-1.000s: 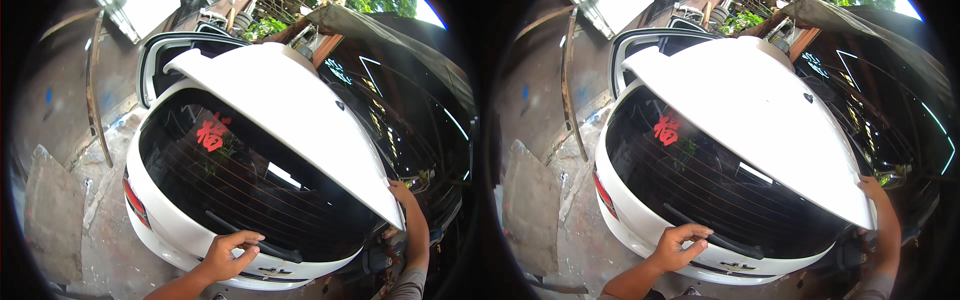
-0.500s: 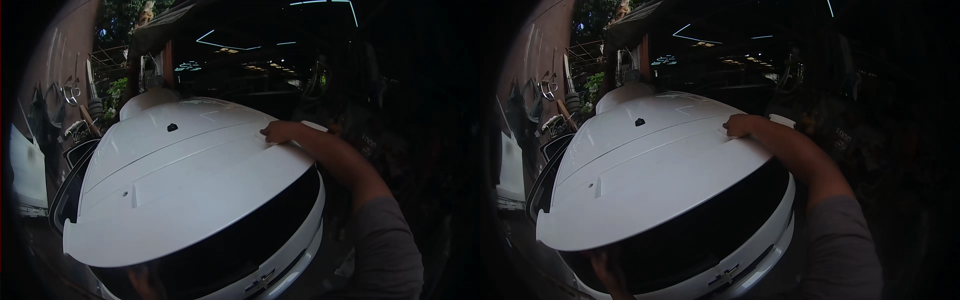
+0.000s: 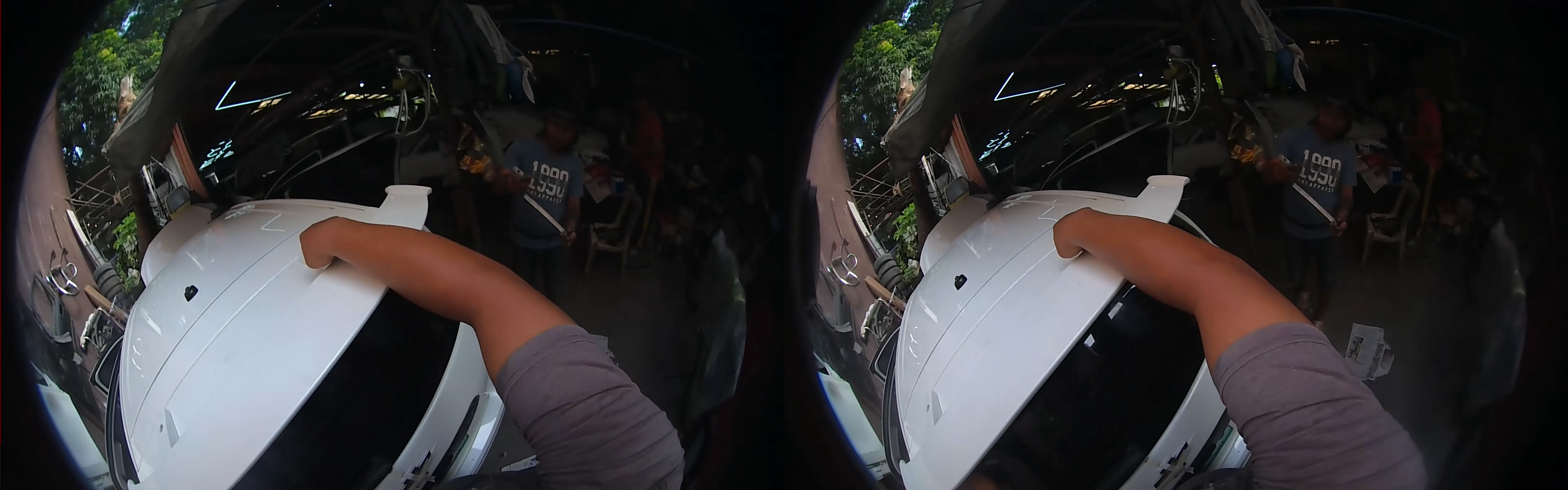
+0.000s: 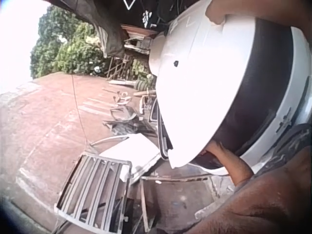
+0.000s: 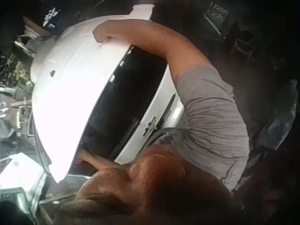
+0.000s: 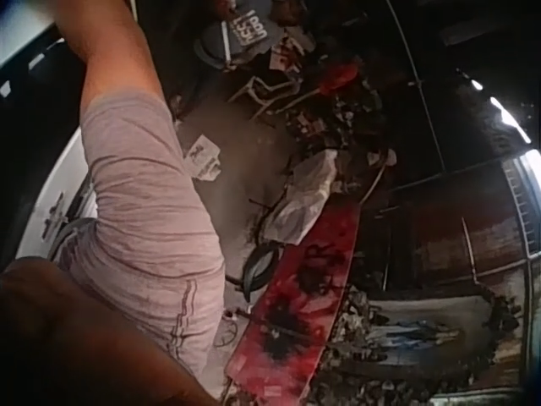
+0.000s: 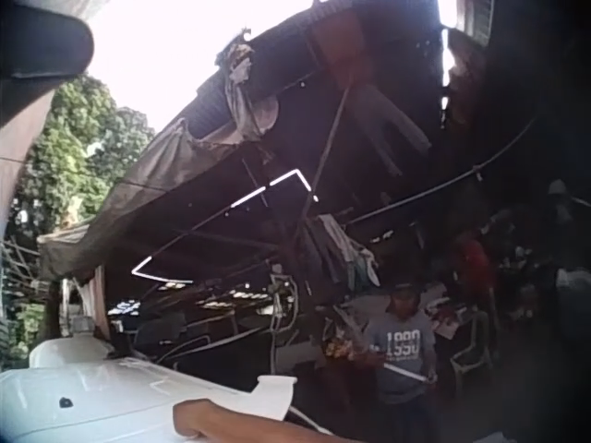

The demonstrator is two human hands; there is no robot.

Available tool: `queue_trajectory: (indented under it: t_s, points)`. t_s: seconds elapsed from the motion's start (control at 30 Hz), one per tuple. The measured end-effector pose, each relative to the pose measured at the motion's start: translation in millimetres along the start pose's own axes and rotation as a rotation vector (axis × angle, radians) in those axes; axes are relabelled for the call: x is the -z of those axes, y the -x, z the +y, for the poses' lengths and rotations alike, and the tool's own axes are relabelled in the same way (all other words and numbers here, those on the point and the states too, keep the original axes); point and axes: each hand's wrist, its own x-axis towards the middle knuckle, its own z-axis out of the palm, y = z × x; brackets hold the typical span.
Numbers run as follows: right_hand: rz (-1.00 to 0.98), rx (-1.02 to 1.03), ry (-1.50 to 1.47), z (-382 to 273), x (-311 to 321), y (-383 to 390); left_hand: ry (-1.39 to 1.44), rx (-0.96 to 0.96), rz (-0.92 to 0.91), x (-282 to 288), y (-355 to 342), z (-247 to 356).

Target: Installing a rear spoiler onto a white car with assistance from others.

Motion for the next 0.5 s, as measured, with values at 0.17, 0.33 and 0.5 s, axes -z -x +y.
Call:
queue_trajectory:
  t_s: [0.17,0.33,0.5]
  points:
    - [0.051,0.049,-0.004,5,-1,-3,-0.293,-0.137,0.183,20,2,-5]
    - [0.016,0.081,0.001,12,0,-4,-0.584,-0.271,0.372,39,4,-6]
    - [0.005,0.098,0.011,-3,9,-11,-0.881,-0.415,0.607,70,5,19]
